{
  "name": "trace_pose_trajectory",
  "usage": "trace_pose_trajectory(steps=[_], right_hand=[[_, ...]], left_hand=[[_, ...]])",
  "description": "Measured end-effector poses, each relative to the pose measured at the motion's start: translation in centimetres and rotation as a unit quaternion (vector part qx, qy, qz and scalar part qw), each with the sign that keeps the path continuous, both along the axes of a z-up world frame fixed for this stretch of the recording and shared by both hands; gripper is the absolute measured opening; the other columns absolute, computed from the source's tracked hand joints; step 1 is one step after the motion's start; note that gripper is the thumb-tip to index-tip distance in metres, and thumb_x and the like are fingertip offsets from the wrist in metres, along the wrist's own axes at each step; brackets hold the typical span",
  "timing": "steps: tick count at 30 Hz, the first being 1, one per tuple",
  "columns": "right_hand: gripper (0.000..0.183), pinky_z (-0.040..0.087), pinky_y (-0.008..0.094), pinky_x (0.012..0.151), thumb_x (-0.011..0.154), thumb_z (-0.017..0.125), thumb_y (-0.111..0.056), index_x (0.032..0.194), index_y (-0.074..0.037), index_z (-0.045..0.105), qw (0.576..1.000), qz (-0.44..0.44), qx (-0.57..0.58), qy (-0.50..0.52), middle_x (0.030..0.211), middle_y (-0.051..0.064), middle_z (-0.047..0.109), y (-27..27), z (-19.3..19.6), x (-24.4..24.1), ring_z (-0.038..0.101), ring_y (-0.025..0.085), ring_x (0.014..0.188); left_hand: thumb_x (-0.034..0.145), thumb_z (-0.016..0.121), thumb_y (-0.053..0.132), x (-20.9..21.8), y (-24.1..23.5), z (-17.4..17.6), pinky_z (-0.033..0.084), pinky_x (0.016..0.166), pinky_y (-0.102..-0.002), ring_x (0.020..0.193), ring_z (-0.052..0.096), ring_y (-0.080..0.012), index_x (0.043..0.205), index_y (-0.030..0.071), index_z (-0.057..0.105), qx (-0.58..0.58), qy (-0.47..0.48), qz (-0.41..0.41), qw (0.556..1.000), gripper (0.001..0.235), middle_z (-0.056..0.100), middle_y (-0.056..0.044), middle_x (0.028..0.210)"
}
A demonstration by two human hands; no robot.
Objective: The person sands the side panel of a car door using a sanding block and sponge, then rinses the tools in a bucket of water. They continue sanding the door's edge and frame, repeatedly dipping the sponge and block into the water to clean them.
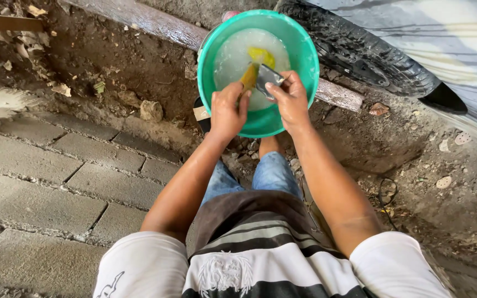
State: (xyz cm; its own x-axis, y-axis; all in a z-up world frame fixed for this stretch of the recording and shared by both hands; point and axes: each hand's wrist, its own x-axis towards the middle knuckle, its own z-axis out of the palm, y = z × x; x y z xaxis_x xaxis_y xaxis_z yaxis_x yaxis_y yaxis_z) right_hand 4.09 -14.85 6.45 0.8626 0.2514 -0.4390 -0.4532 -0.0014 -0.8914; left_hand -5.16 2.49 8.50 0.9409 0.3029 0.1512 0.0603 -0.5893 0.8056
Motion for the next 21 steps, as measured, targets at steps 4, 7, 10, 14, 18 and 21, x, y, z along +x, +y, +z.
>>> trace_pose_trajectory(steps=[4,7,10,14,18,21], right_hand=[[0.017,0.056,0.031,0.085,0.102,0.065,-0.003,0.119,-0.006,0.061,0.997,0.072,0.02,0.023,0.121,0.007,0.065,0.7,1.1,-1.4,0.064,0.011,0.102],[0.013,0.053,0.028,0.087,0.103,0.059,-0.006,0.116,-0.005,0.062,0.995,0.099,0.014,0.029,0.137,0.004,0.064,1.3,1.6,-1.5,0.063,0.01,0.107],[0.029,0.051,0.029,0.096,0.098,0.062,-0.004,0.127,-0.006,0.058,0.991,0.127,0.024,-0.02,0.144,0.005,0.061,2.1,2.6,-1.5,0.061,0.012,0.114],[0.052,0.052,0.032,0.109,0.098,0.067,-0.003,0.148,-0.005,0.054,0.979,0.192,-0.013,-0.07,0.144,0.01,0.059,2.4,4.2,-1.5,0.055,0.018,0.133],[0.061,0.057,0.034,0.103,0.093,0.071,-0.004,0.151,-0.007,0.051,0.979,0.202,-0.008,-0.028,0.145,0.008,0.059,3.1,5.5,-1.4,0.057,0.019,0.131],[0.069,0.06,0.036,0.097,0.085,0.08,-0.004,0.148,-0.007,0.051,0.976,0.213,-0.026,-0.048,0.142,0.007,0.057,3.1,4.9,-1.1,0.056,0.019,0.125]], left_hand=[[0.097,0.07,0.009,0.5,-0.6,-1.0,0.051,0.075,-0.036,0.086,0.066,-0.0223,0.115,0.0,0.062,-0.227,-0.012,0.064,0.972,0.021,0.068,-0.013,0.096],[0.098,0.067,0.006,0.4,-1.1,-1.2,0.052,0.073,-0.031,0.082,0.06,-0.0132,0.116,-0.001,0.061,-0.323,0.005,0.067,0.944,0.019,0.064,-0.01,0.091],[0.099,0.065,0.003,0.1,-1.1,-1.8,0.05,0.071,-0.027,0.081,0.056,-0.0092,0.114,-0.001,0.062,-0.361,0.018,0.062,0.93,0.016,0.061,-0.005,0.089],[0.101,0.063,0.0,0.2,-0.8,-2.1,0.051,0.078,-0.025,0.088,0.056,-0.0073,0.119,-0.001,0.062,-0.425,0.002,0.045,0.904,0.018,0.063,-0.001,0.096],[0.102,0.062,0.0,0.3,-0.5,-3.4,0.051,0.083,-0.025,0.095,0.057,-0.0063,0.122,-0.002,0.061,-0.467,-0.015,0.033,0.883,0.02,0.065,0.0,0.103],[0.102,0.062,0.001,0.1,-0.2,-4.1,0.051,0.085,-0.025,0.096,0.057,-0.0061,0.122,-0.003,0.062,-0.486,-0.017,0.025,0.873,0.02,0.066,0.0,0.105]])
